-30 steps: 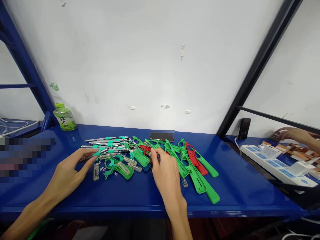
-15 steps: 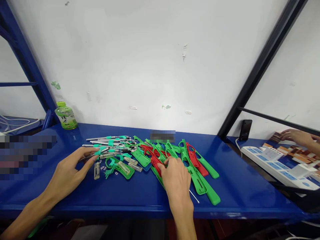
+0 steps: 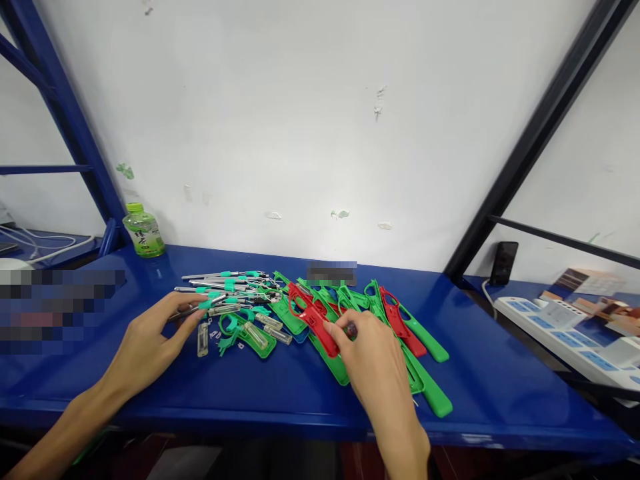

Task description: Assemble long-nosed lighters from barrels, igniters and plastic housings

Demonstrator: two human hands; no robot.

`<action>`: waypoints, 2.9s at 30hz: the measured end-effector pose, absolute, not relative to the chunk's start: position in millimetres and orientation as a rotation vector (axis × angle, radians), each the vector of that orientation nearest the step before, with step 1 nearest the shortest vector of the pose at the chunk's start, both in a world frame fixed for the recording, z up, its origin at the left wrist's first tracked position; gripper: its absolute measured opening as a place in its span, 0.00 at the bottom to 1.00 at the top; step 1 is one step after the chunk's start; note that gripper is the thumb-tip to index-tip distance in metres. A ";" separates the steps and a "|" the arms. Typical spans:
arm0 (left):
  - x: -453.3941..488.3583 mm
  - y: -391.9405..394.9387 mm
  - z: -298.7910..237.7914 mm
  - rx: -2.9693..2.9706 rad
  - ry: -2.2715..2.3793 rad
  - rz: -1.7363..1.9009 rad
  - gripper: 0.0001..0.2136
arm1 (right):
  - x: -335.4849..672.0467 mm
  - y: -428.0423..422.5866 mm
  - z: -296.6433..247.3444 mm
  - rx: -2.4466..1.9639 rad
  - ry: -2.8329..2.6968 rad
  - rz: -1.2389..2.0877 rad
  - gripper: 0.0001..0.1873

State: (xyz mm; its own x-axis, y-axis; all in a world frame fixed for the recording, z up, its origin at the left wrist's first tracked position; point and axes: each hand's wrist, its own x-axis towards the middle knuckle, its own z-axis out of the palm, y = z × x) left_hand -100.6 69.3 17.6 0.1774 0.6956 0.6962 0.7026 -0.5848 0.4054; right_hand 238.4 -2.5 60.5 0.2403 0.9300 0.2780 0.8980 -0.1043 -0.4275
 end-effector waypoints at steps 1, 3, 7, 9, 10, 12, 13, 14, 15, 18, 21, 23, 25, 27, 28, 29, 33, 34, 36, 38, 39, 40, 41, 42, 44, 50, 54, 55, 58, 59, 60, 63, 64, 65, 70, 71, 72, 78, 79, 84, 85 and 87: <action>-100.1 68.7 18.3 -2.403 -1.433 -1.421 0.16 | 239.3 -6.0 63.9 -1.975 -1.704 0.177 0.16; -99.2 67.2 19.7 -2.399 -1.435 -1.432 0.15 | 239.0 -12.0 69.1 -1.923 -1.787 0.349 0.14; -98.0 63.7 21.8 -2.410 -1.386 -1.438 0.13 | 227.1 -17.4 71.5 -1.850 -1.938 0.488 0.11; -97.9 62.8 21.7 -2.431 -1.361 -1.427 0.13 | 217.6 -17.0 70.4 -1.828 -1.990 0.525 0.09; -97.9 62.7 21.3 -2.441 -1.355 -1.412 0.12 | 212.9 -16.5 69.6 -1.824 -2.008 0.539 0.09; -98.3 63.4 19.4 -2.463 -1.350 -1.366 0.13 | 204.9 -15.4 67.9 -1.825 -2.039 0.557 0.09; -98.6 64.1 18.1 -2.473 -1.348 -1.344 0.13 | 201.9 -14.8 67.0 -1.822 -2.057 0.568 0.09; -99.0 64.8 16.6 -2.483 -1.347 -1.327 0.13 | 199.5 -14.4 66.1 -1.818 -2.074 0.584 0.10; -99.4 65.6 15.2 -2.496 -1.346 -1.314 0.14 | 197.7 -14.1 65.3 -1.815 -2.088 0.605 0.10; -100.6 67.0 12.4 -2.524 -1.336 -1.286 0.13 | 195.2 -13.9 63.8 -1.846 -2.088 0.633 0.12; -100.9 67.6 12.2 -2.540 -1.343 -1.260 0.12 | 195.9 -14.0 62.6 -1.908 -2.069 0.621 0.10; -100.7 67.7 12.7 -2.536 -1.349 -1.265 0.11 | 197.5 -13.1 62.0 -1.932 -2.062 0.622 0.08; -100.3 67.4 13.2 -2.531 -1.350 -1.277 0.11 | 199.3 -11.6 62.0 -1.949 -2.056 0.614 0.07; -100.1 66.5 13.8 -2.528 -1.350 -1.287 0.10 | 200.2 -10.7 63.3 -1.986 -2.052 0.574 0.06; -100.2 65.7 14.4 -2.528 -1.349 -1.291 0.10 | 200.2 -11.0 64.4 -2.006 -2.051 0.537 0.06; -100.4 64.8 15.2 -2.531 -1.350 -1.294 0.10 | 199.8 -11.9 65.5 -2.022 -2.050 0.491 0.05; -103.0 59.6 21.7 -2.519 -1.349 -1.321 0.11 | 196.7 -21.4 68.7 -2.008 -2.049 0.375 0.03; -103.8 57.9 24.2 -2.513 -1.354 -1.327 0.11 | 196.1 -24.1 68.8 -2.020 -2.046 0.378 0.05; -105.2 54.0 30.3 -2.523 -1.392 -1.310 0.11 | 195.7 -27.7 68.4 -2.076 -2.055 0.395 0.13; -106.0 49.1 37.6 -2.578 -1.475 -1.248 0.11 | 196.5 -27.7 67.6 -2.129 -2.097 0.405 0.21; -106.2 46.4 41.3 -2.617 -1.522 -1.208 0.12 | 197.4 -26.5 67.1 -2.129 -2.129 0.416 0.24; -106.3 43.4 44.9 -2.659 -1.564 -1.171 0.12 | 198.5 -24.9 66.4 -2.111 -2.152 0.427 0.26; -106.3 40.2 48.1 -2.699 -1.598 -1.132 0.12 | 199.8 -23.3 65.6 -2.086 -2.157 0.439 0.27; -106.3 36.9 50.8 -2.736 -1.623 -1.096 0.12 | 201.4 -21.9 64.8 -2.057 -2.141 0.452 0.27; -106.0 29.9 54.6 -2.804 -1.666 -1.008 0.11 | 204.7 -21.0 63.5 -1.976 -2.071 0.476 0.28; -101.3 11.7 55.5 -3.015 -1.731 -0.761 0.14 | 205.8 -29.0 65.2 -1.755 -1.962 0.591 0.32; -99.1 9.2 52.2 -3.063 -1.721 -0.704 0.15 | 199.2 -28.5 68.1 -1.629 -1.997 0.584 0.13; -99.1 9.6 51.4 -3.063 -1.712 -0.708 0.15 | 198.0 -27.3 68.4 -1.595 -2.011 0.591 0.09; -99.0 11.5 50.4 -3.061 -1.673 -0.720 0.13 | 196.1 -23.8 67.2 -1.533 -2.013 0.621 0.04; -98.8 12.1 50.5 -3.059 -1.663 -0.722 0.13 | 195.9 -23.0 66.3 -1.525 -2.001 0.626 0.04; -98.5 12.6 50.6 -3.061 -1.653 -0.721 0.13 | 195.8 -22.3 65.4 -1.520 -1.991 0.628 0.04; -97.7 13.7 51.2 -3.084 -1.631 -0.700 0.12 | 195.0 -20.9 63.0 -1.518 -1.994 0.632 0.06; -97.7 14.0 51.3 -3.092 -1.630 -0.692 0.12 | 194.5 -20.5 62.6 -1.515 -1.998 0.628 0.07; -97.9 14.1 51.4 -3.098 -1.631 -0.685 0.12 | 193.9 -20.1 62.3 -1.512 -2.002 0.625 0.08; -101.5 14.4 51.1 -3.125 -1.663 -0.630 0.10 | 191.3 -16.4 58.3 -1.483 -2.030 0.597 0.10; -102.1 14.8 51.0 -3.138 -1.657 -0.621 0.10 | 191.1 -15.4 56.8 -1.483 -2.036 0.592 0.10; -102.4 15.3 51.0 -3.154 -1.644 -0.615 0.10 | 190.9 -14.5 55.3 -1.486 -2.040 0.591 0.10; -102.2 21.2 49.8 -3.225 -1.626 -0.589 0.10 | 187.7 -9.8 48.9 -1.549 -2.031 0.627 0.08; -102.2 22.0 49.4 -3.221 -1.641 -0.588 0.11 | 187.0 -9.4 48.7 -1.558 -2.033 0.625 0.08; -103.2 22.8 46.2 -3.211 -1.638 -0.592 0.12 | 185.4 -9.2 52.1 -1.526 -2.057 0.661 0.08; -103.3 22.7 45.6 -3.213 -1.629 -0.593 0.12 | 185.4 -9.3 53.5 -1.507 -2.059 0.686 0.08; -103.1 23.0 44.9 -3.218 -1.617 -0.598 0.12 | 185.9 -9.6 55.8 -1.478 -2.056 0.727 0.07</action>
